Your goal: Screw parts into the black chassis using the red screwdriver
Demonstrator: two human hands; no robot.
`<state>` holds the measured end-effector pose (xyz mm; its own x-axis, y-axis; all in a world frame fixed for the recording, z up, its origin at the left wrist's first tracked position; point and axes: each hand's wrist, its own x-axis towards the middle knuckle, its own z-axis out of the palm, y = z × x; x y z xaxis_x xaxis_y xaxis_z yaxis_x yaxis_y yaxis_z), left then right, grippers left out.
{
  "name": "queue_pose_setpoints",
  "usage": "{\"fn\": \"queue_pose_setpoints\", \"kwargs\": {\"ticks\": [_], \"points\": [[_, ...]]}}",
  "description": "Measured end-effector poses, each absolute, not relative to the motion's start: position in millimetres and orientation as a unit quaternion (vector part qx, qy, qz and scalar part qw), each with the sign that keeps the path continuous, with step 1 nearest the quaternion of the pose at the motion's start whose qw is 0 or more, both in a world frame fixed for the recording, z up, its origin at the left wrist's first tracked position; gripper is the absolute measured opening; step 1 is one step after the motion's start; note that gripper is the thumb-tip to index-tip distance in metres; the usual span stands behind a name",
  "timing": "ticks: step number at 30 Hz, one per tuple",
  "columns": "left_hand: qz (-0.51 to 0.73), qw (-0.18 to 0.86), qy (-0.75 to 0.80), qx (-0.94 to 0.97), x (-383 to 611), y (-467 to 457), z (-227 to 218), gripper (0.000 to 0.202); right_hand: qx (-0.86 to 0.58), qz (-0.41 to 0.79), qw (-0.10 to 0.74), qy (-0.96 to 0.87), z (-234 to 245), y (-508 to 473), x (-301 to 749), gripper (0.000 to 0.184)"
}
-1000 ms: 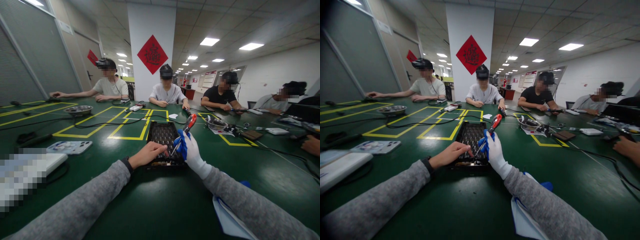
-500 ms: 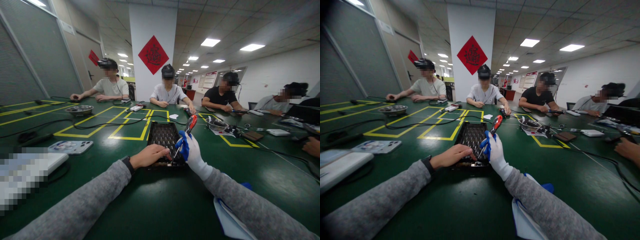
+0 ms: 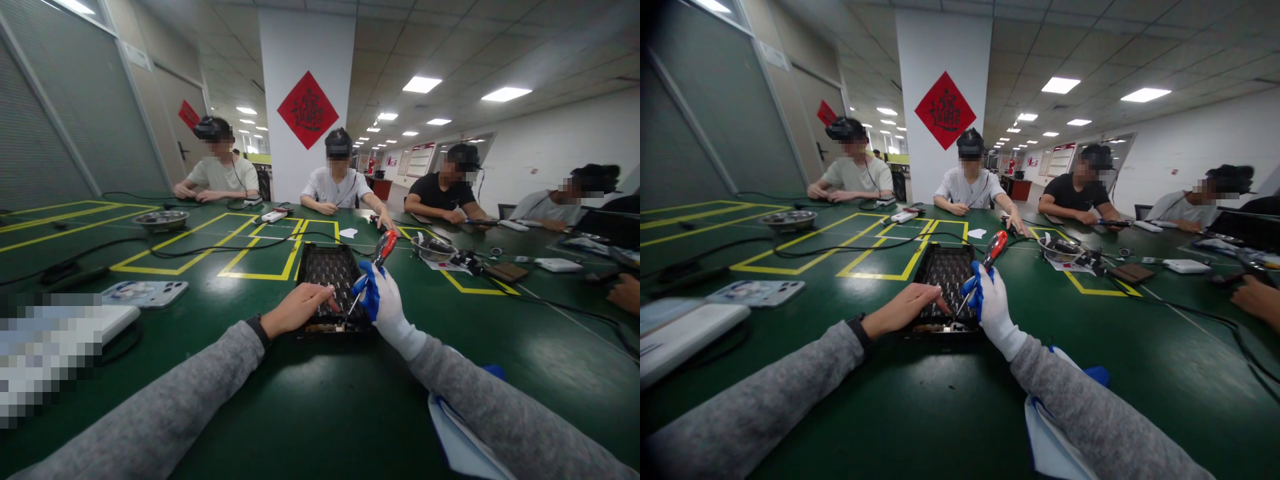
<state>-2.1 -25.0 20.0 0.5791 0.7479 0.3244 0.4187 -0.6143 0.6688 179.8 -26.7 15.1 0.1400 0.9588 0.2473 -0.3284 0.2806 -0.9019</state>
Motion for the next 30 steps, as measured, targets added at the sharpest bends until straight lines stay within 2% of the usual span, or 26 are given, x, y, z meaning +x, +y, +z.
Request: {"fn": "queue_pose_setpoints", "kwargs": {"ticks": [19,30], "points": [[0.286,0.277,0.337,0.853,-2.1,-24.9,20.2,0.06,-0.351,0.489,0.662,-0.446,16.1,-27.2,178.3,0.036],[0.229,0.254,0.289,0.894,-3.5,-28.4,25.1,0.054,-0.359,0.492,0.662,-0.436,18.7,-29.0,179.4,0.034]]}}
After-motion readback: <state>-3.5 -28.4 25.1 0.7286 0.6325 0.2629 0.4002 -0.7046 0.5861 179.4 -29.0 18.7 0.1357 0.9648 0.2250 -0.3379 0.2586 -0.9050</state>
